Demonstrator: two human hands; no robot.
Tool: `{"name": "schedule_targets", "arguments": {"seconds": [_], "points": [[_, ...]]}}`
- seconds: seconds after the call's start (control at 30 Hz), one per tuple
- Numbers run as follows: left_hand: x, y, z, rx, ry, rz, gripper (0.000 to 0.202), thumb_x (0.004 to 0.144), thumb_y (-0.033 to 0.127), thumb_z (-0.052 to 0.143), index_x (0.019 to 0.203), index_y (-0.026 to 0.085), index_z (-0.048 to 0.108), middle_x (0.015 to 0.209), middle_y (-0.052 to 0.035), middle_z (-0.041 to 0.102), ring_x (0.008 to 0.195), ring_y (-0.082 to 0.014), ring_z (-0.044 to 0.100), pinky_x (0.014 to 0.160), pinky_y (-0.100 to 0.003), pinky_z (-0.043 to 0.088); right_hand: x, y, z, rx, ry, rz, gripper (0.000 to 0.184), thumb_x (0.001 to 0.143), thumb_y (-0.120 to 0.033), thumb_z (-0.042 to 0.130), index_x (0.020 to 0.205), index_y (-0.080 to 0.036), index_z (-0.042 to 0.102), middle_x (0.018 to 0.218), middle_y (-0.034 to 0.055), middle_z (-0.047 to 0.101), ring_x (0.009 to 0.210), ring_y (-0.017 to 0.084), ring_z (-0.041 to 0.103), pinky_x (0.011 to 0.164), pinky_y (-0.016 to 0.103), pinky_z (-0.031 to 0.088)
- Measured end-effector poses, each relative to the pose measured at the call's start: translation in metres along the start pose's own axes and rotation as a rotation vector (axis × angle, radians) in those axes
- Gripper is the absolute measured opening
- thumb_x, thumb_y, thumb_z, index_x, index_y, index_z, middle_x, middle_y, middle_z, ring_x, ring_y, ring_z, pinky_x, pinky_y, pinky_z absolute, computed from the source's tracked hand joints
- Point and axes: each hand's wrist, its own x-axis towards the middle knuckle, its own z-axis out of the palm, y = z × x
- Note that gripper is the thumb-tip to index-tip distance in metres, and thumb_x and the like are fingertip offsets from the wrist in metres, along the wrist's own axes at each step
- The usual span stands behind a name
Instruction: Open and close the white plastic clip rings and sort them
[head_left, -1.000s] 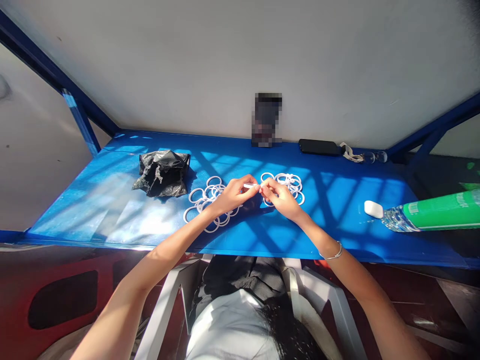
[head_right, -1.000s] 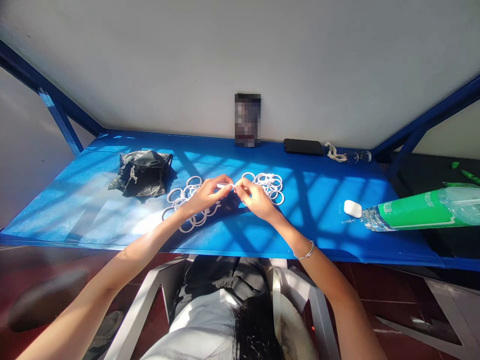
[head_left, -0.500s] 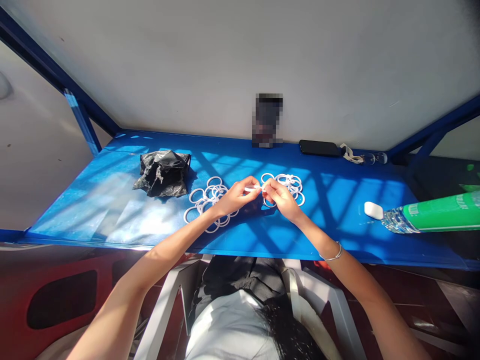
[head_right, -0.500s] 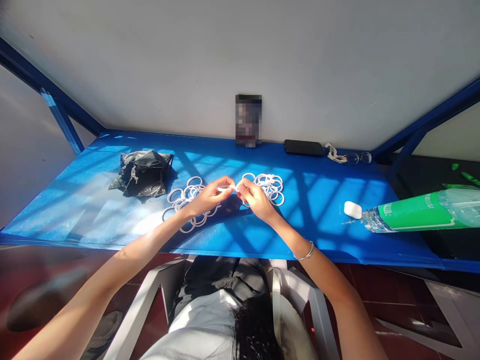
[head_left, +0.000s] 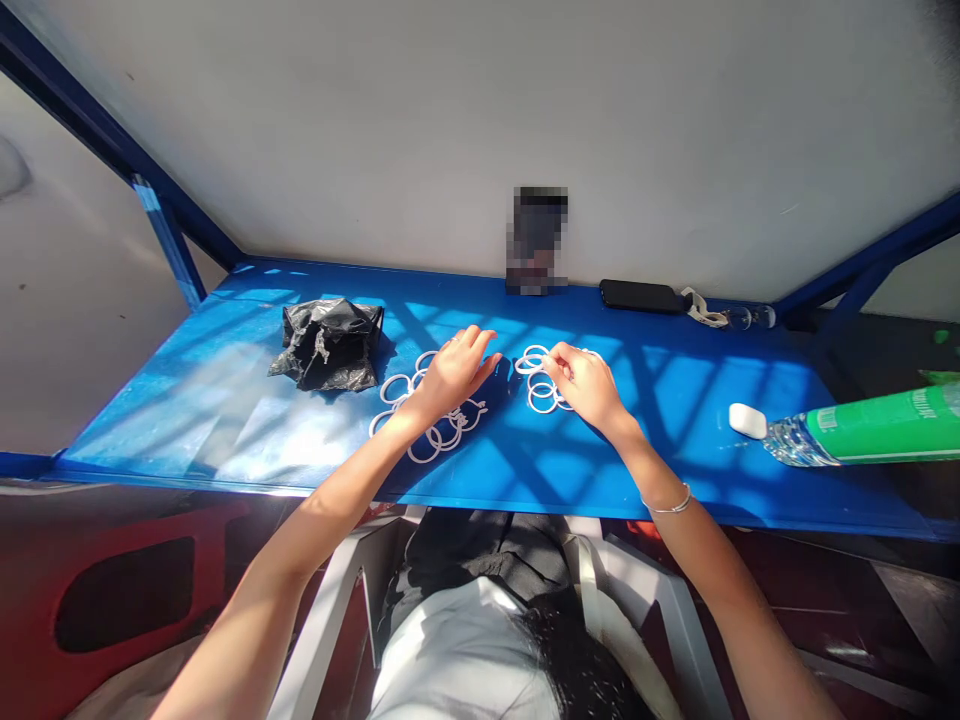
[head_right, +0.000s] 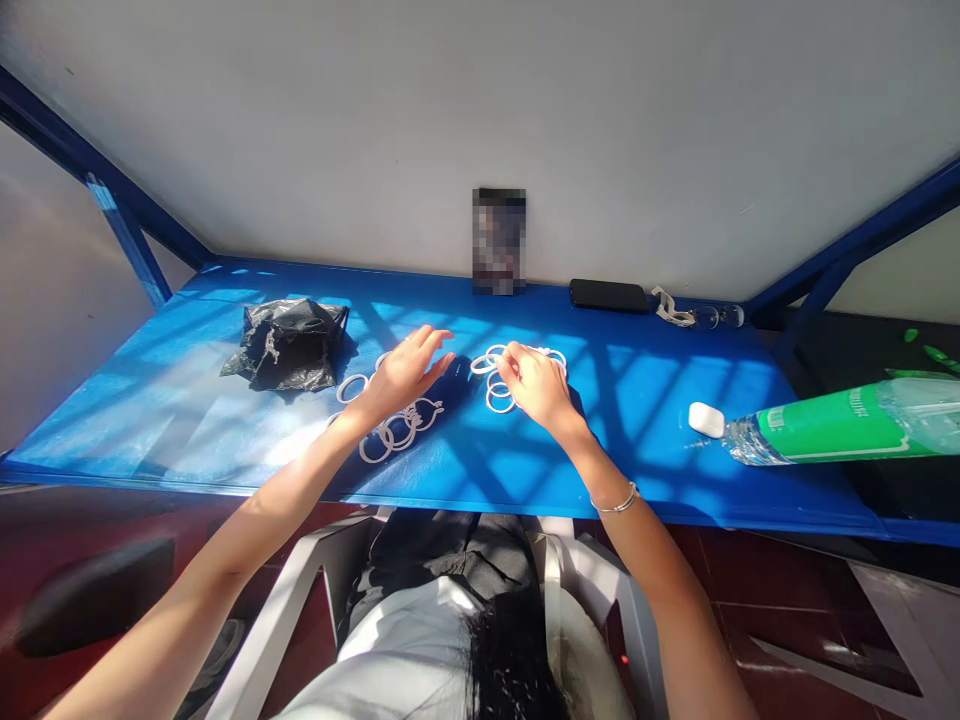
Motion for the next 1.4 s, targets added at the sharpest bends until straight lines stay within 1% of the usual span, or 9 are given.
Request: {"name": "schedule_targets", "arguments": {"seconds": [0.1, 0.17, 0.33, 0.5, 0.7, 0.93, 1.07, 1.2, 1.4], "points": [[0.001, -0.021, -0.008, 0.318, -0.132, -0.145, 0.029, 0.095, 0.007, 0.035, 0.109, 0.01, 0.061, 0.106, -0.0168, 0.062, 0.099, -0.0297, 0.062, 0.081, -0.039, 0.052, 0.002, 0.011, -0.008, -0.168, 0.053, -0.005, 0.041, 0.102, -0.049, 0.037, 0.077, -0.021, 0.053, 0.073, 0.0056, 0.061, 0.069, 0.021, 0.056, 0.059, 0.031, 0.031], [0.001, -0.035, -0.012, 0.385, -0.213, -0.248, 0.03, 0.09, 0.0, 0.038, 0.103, 0.01, 0.062, 0.105, -0.0173, 0.062, 0.1, -0.031, 0.062, 0.077, -0.038, 0.052, 0.003, 0.018, -0.011, -0.231, 0.072, -0.011, 0.035, 0.101, -0.044, 0.04, 0.078, -0.021, 0.055, 0.075, 0.0064, 0.063, 0.074, 0.023, 0.057, 0.061, 0.031, 0.032], [0.0, -0.055, -0.014, 0.367, -0.309, -0.317, 0.02, 0.087, 0.003, 0.047, 0.094, 0.013, 0.062, 0.093, -0.0136, 0.064, 0.087, -0.0273, 0.064, 0.07, -0.033, 0.05, 0.003, 0.026, -0.015, -0.324, 0.08, -0.037, 0.024, 0.097, -0.031, 0.047, 0.078, -0.02, 0.057, 0.079, 0.0079, 0.065, 0.08, 0.024, 0.059, 0.066, 0.033, 0.036], [0.002, -0.049, -0.017, 0.38, -0.328, -0.324, 0.02, 0.089, 0.006, 0.044, 0.094, 0.013, 0.062, 0.088, -0.0144, 0.066, 0.075, -0.0266, 0.065, 0.059, -0.03, 0.043, 0.003, 0.024, -0.017, -0.319, 0.092, -0.034, 0.024, 0.097, -0.03, 0.047, 0.078, -0.02, 0.058, 0.08, 0.0077, 0.066, 0.08, 0.024, 0.059, 0.067, 0.033, 0.037], [0.01, -0.04, -0.023, 0.307, -0.134, -0.363, 0.024, 0.095, 0.012, 0.037, 0.101, 0.013, 0.06, 0.09, -0.014, 0.067, 0.076, -0.0254, 0.065, 0.06, -0.031, 0.042, 0.003, 0.018, -0.016, -0.217, 0.108, -0.023, 0.025, 0.095, -0.03, 0.046, 0.078, -0.02, 0.06, 0.084, 0.008, 0.067, 0.081, 0.024, 0.059, 0.066, 0.033, 0.037], [0.009, -0.021, -0.018, 0.131, 0.139, -0.219, 0.011, 0.093, 0.019, 0.047, 0.093, 0.016, 0.057, 0.075, -0.004, 0.064, 0.064, -0.0153, 0.06, 0.059, -0.025, 0.04, 0.001, 0.0, -0.003, 0.089, -0.019, -0.023, 0.036, 0.098, -0.047, 0.044, 0.08, -0.02, 0.059, 0.08, 0.0069, 0.065, 0.068, 0.02, 0.055, 0.064, 0.033, 0.04], [0.005, -0.006, -0.009, 0.044, 0.178, -0.094, 0.013, 0.092, 0.02, 0.044, 0.085, 0.018, 0.055, 0.066, -0.001, 0.06, 0.057, -0.0127, 0.055, 0.056, -0.024, 0.038, -0.003, -0.007, 0.01, 0.278, -0.104, 0.005, 0.033, 0.097, -0.048, 0.046, 0.104, -0.02, 0.061, 0.088, 0.0066, 0.067, 0.073, 0.02, 0.059, 0.067, 0.033, 0.047], [0.001, 0.0, 0.001, -0.039, 0.203, 0.011, 0.014, 0.093, 0.021, 0.044, 0.085, 0.018, 0.054, 0.063, 0.0006, 0.058, 0.052, -0.011, 0.05, 0.053, -0.023, 0.035, -0.007, -0.009, 0.021, 0.353, -0.127, -0.017, 0.041, 0.094, -0.047, 0.052, 0.126, -0.022, 0.053, 0.096, 0.0054, 0.064, 0.071, 0.018, 0.059, 0.069, 0.034, 0.052], [-0.001, 0.002, 0.006, -0.211, 0.185, 0.043, 0.008, 0.094, 0.023, 0.048, 0.09, 0.019, 0.053, 0.064, 0.0035, 0.056, 0.052, -0.0091, 0.047, 0.053, -0.02, 0.034, -0.01, -0.01, 0.027, 0.264, -0.093, -0.106, 0.027, 0.095, -0.041, 0.053, 0.111, -0.023, 0.063, 0.099, 0.0068, 0.068, 0.08, 0.022, 0.061, 0.081, 0.037, 0.052]]}}
